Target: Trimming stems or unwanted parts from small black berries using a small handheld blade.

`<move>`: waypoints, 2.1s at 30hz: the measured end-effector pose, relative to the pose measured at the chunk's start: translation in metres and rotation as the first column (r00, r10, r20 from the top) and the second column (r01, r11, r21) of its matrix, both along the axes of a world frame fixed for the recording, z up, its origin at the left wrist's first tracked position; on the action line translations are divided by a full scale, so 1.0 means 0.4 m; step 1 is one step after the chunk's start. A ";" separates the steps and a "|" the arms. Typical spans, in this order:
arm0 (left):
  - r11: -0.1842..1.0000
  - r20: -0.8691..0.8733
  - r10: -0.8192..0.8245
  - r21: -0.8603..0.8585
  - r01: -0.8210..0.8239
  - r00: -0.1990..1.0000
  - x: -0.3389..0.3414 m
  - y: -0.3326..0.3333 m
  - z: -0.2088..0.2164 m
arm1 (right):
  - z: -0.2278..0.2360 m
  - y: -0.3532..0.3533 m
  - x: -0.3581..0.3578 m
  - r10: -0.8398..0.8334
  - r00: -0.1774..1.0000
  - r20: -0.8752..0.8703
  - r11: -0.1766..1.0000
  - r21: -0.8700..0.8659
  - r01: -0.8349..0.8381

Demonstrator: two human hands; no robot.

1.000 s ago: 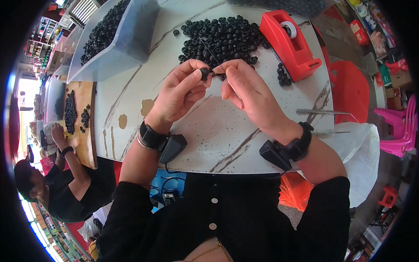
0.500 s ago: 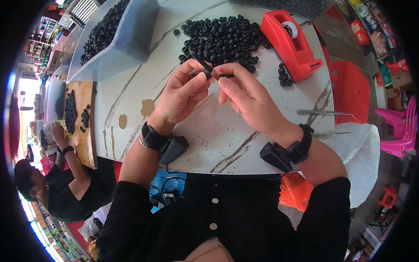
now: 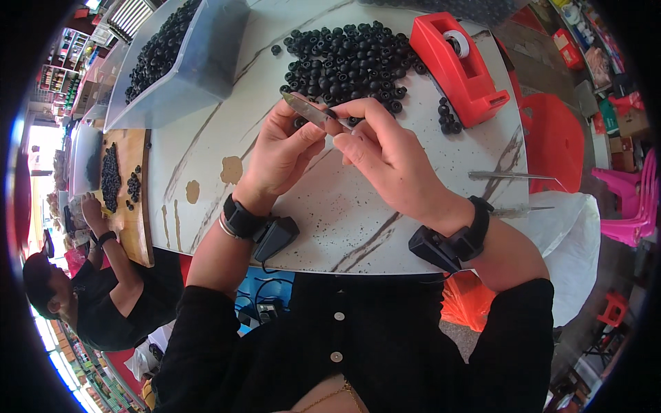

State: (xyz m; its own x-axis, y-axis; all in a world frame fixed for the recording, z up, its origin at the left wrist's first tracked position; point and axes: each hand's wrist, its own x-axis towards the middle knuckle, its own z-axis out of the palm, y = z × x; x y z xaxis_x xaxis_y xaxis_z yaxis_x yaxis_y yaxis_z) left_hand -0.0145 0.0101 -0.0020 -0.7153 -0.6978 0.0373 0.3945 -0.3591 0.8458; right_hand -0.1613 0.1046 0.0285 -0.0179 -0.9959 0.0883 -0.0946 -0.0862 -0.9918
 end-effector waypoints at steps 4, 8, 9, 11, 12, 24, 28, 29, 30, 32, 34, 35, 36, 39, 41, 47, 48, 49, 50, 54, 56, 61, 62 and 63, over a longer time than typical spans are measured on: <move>0.999 -0.013 -0.020 -0.025 0.019 1.000 0.000 0.000 0.001 | -0.008 -0.002 -0.001 -0.025 1.000 -0.011 0.999 -0.043 0.025; 0.998 -0.040 -0.029 -0.052 0.027 0.999 0.002 -0.002 -0.004 | -0.017 -0.002 -0.005 -0.013 0.999 -0.029 0.998 -0.063 0.011; 0.999 -0.012 -0.025 -0.047 0.025 1.000 0.003 -0.001 -0.003 | -0.016 -0.003 -0.004 -0.014 1.000 -0.015 0.997 -0.081 0.012; 0.999 0.016 -0.023 -0.043 0.023 1.000 0.002 0.000 -0.001 | -0.017 -0.003 -0.004 -0.015 1.000 -0.002 0.995 -0.099 0.015; 0.999 -0.009 -0.022 -0.046 0.021 1.000 0.000 0.001 0.000 | -0.021 -0.004 -0.004 -0.008 1.000 0.022 0.995 -0.103 0.010; 0.994 -0.052 -0.100 0.032 0.102 0.994 0.008 -0.006 0.005 | 0.005 -0.002 -0.010 0.054 0.927 0.372 0.986 0.125 -0.108; 0.982 -0.098 -0.153 0.100 0.163 0.983 0.010 -0.008 0.012 | 0.006 -0.001 -0.009 0.045 0.950 0.309 0.990 0.110 -0.083; 0.982 -0.098 -0.153 0.101 0.162 0.983 0.009 -0.008 0.013 | 0.007 -0.002 -0.010 0.046 0.950 0.309 0.990 0.111 -0.084; 0.980 -0.088 -0.153 0.118 0.163 0.984 0.008 -0.007 0.016 | 0.008 -0.003 -0.011 0.048 0.959 0.280 0.993 0.093 -0.077; 0.977 -0.077 -0.153 0.135 0.162 0.985 0.010 -0.009 0.017 | 0.010 -0.002 -0.012 0.051 0.967 0.251 0.995 0.074 -0.071; 0.954 -0.133 -0.206 0.194 0.229 0.970 0.017 -0.015 0.020 | 0.011 0.000 -0.012 0.092 0.990 0.102 0.996 -0.021 -0.091; 0.954 -0.133 -0.205 0.193 0.228 0.970 0.020 -0.017 0.017 | 0.008 -0.001 -0.011 0.093 0.990 0.102 0.996 -0.022 -0.091; 0.946 -0.162 -0.225 0.199 0.256 0.961 0.022 -0.020 0.009 | 0.002 -0.002 -0.010 0.107 0.994 0.033 0.992 -0.066 -0.105; 0.937 -0.195 -0.236 0.216 0.276 0.952 0.023 -0.014 0.013 | 0.008 -0.003 -0.008 0.106 0.993 -0.057 0.989 -0.102 -0.111; 0.936 -0.198 -0.227 0.226 0.270 0.953 0.024 -0.013 0.013 | 0.009 -0.004 -0.006 0.093 0.993 -0.078 0.990 -0.096 -0.100; 0.893 -0.289 -0.294 0.256 0.369 0.911 0.027 -0.019 0.005 | 0.014 0.001 -0.014 0.090 0.979 -0.184 0.985 -0.129 -0.115; 0.894 -0.293 -0.297 0.249 0.372 0.909 0.025 -0.017 0.011 | 0.012 0.001 -0.014 0.092 0.979 -0.182 0.984 -0.136 -0.117; 0.895 -0.297 -0.300 0.241 0.375 0.907 0.025 -0.015 0.014 | 0.010 0.002 -0.014 0.093 0.979 -0.179 0.983 -0.142 -0.120; 0.894 -0.297 -0.302 0.241 0.377 0.906 0.025 -0.013 0.015 | 0.009 0.003 -0.012 0.092 0.979 -0.179 0.983 -0.142 -0.118; 0.894 -0.244 -0.293 0.275 0.355 0.925 0.026 -0.010 0.005 | -0.001 0.001 -0.011 0.093 0.986 -0.137 0.983 -0.145 -0.113; 0.871 -0.301 -0.305 0.296 0.392 0.904 0.024 -0.011 0.004 | -0.007 -0.002 -0.010 0.107 0.988 -0.114 0.983 -0.137 -0.122; 0.851 -0.270 -0.314 0.344 0.396 0.910 0.020 -0.011 0.016 | 0.011 -0.006 -0.002 0.145 0.934 0.326 0.985 0.039 -0.167; 0.851 -0.271 -0.314 0.344 0.396 0.910 0.019 -0.011 0.017 | 0.011 -0.004 -0.002 0.145 0.934 0.325 0.985 0.039 -0.167; 0.850 -0.263 -0.320 0.345 0.399 0.910 0.018 -0.012 0.019 | 0.010 -0.003 -0.002 0.139 0.938 0.318 0.986 0.041 -0.160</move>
State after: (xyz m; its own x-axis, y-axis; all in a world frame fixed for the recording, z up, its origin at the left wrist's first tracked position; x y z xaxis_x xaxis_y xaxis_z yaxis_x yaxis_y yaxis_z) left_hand -0.0072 0.0054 0.0054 -0.9249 -0.3798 -0.0184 0.3120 -0.7855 0.5345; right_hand -0.1623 0.1034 0.0327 0.1156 -0.9926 0.0366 0.2306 -0.0090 -0.9730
